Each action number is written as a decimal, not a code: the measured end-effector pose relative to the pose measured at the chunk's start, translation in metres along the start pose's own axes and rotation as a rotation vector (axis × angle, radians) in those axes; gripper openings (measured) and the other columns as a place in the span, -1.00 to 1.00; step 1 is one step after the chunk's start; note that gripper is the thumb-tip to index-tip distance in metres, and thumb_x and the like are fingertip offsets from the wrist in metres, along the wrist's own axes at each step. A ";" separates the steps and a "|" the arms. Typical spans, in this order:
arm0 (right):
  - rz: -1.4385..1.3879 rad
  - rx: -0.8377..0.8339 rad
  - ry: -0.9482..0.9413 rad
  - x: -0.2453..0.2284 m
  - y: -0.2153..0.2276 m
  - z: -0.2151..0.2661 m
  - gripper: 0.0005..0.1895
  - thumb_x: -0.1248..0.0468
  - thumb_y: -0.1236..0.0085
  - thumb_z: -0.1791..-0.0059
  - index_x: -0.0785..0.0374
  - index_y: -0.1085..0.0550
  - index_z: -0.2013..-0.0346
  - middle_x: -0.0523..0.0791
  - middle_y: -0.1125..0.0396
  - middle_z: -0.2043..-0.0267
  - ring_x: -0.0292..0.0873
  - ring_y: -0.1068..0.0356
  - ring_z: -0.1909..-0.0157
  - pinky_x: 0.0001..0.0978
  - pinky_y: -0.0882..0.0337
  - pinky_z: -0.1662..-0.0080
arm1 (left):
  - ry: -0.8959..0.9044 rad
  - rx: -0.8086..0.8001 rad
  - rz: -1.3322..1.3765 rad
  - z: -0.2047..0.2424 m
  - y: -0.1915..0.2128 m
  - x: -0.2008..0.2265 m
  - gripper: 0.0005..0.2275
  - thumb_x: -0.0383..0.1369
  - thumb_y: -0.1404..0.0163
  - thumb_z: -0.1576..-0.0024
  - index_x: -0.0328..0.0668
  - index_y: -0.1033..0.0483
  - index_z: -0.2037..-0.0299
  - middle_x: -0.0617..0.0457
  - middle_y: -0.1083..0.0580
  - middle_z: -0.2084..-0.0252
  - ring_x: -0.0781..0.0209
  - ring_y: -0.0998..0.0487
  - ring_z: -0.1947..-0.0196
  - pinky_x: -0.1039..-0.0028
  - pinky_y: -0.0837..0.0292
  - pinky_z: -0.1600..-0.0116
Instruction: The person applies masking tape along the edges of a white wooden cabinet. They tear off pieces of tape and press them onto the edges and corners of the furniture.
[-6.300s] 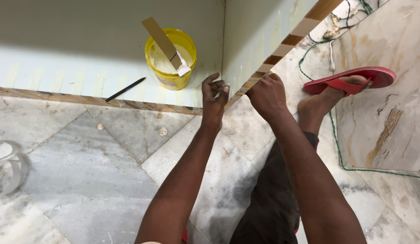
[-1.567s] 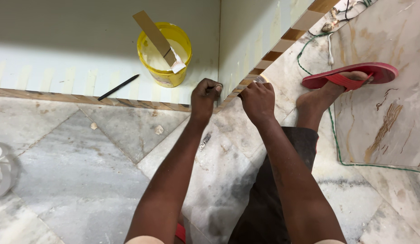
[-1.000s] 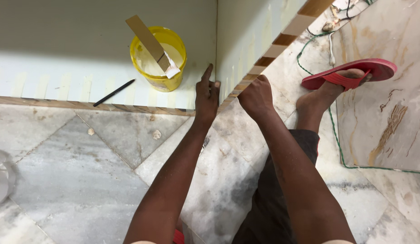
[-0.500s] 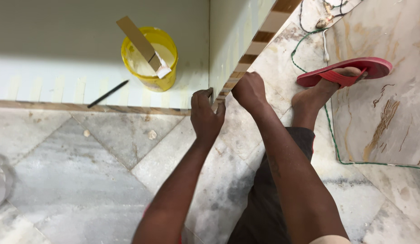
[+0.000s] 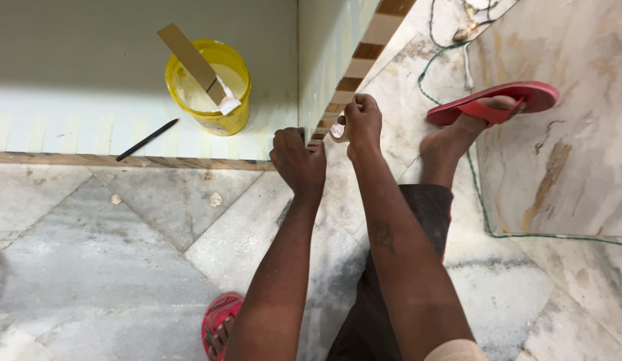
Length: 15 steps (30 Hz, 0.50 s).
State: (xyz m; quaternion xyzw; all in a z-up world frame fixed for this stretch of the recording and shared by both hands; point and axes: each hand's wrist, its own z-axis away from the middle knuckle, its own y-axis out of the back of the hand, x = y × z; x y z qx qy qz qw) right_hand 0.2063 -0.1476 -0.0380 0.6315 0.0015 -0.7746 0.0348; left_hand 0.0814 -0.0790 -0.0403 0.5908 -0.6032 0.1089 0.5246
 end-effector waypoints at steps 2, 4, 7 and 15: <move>0.033 -0.011 0.068 -0.001 0.005 0.018 -0.52 0.23 -0.14 -0.10 0.39 -0.30 -0.25 -0.06 -0.40 0.13 -0.27 -0.35 0.31 -0.40 -0.45 0.25 | -0.024 -0.040 0.050 -0.004 0.004 -0.002 -0.57 -0.36 -0.34 0.14 -0.21 -0.32 0.19 -0.06 -0.37 0.19 -0.12 -0.44 0.10 0.05 -0.27 0.02; -0.025 -0.039 0.125 0.006 0.012 0.050 -0.38 0.25 -0.16 -0.06 0.34 -0.18 -0.36 -0.06 -0.37 0.02 -0.26 -0.36 0.24 -0.38 -0.47 0.20 | -0.070 -0.136 0.180 -0.007 0.018 -0.010 -0.54 -0.33 -0.32 0.07 -0.26 -0.33 0.07 -0.11 -0.41 0.10 -0.12 -0.46 0.03 0.09 -0.30 -0.07; -0.229 -0.075 0.153 0.025 0.015 0.099 -0.29 0.33 -0.15 -0.04 0.34 -0.04 -0.41 0.03 -0.39 -0.10 -0.18 -0.47 -0.05 -0.37 -0.49 0.00 | -0.089 -0.358 0.494 0.002 0.058 -0.026 -0.46 -0.26 -0.19 -0.12 -0.34 -0.26 -0.22 -0.22 -0.41 -0.16 -0.10 -0.43 -0.21 0.21 -0.30 -0.30; -0.452 -0.283 0.159 0.040 0.002 0.143 -0.33 0.24 0.09 -0.16 0.33 0.05 -0.51 0.11 -0.21 -0.35 -0.14 -0.26 -0.32 -0.28 -0.30 -0.30 | 0.182 -0.597 0.893 0.015 0.078 -0.032 -0.44 -0.11 0.38 -0.42 -0.44 -0.03 -0.49 -0.28 -0.21 -0.50 -0.04 -0.17 -0.55 0.26 0.00 -0.54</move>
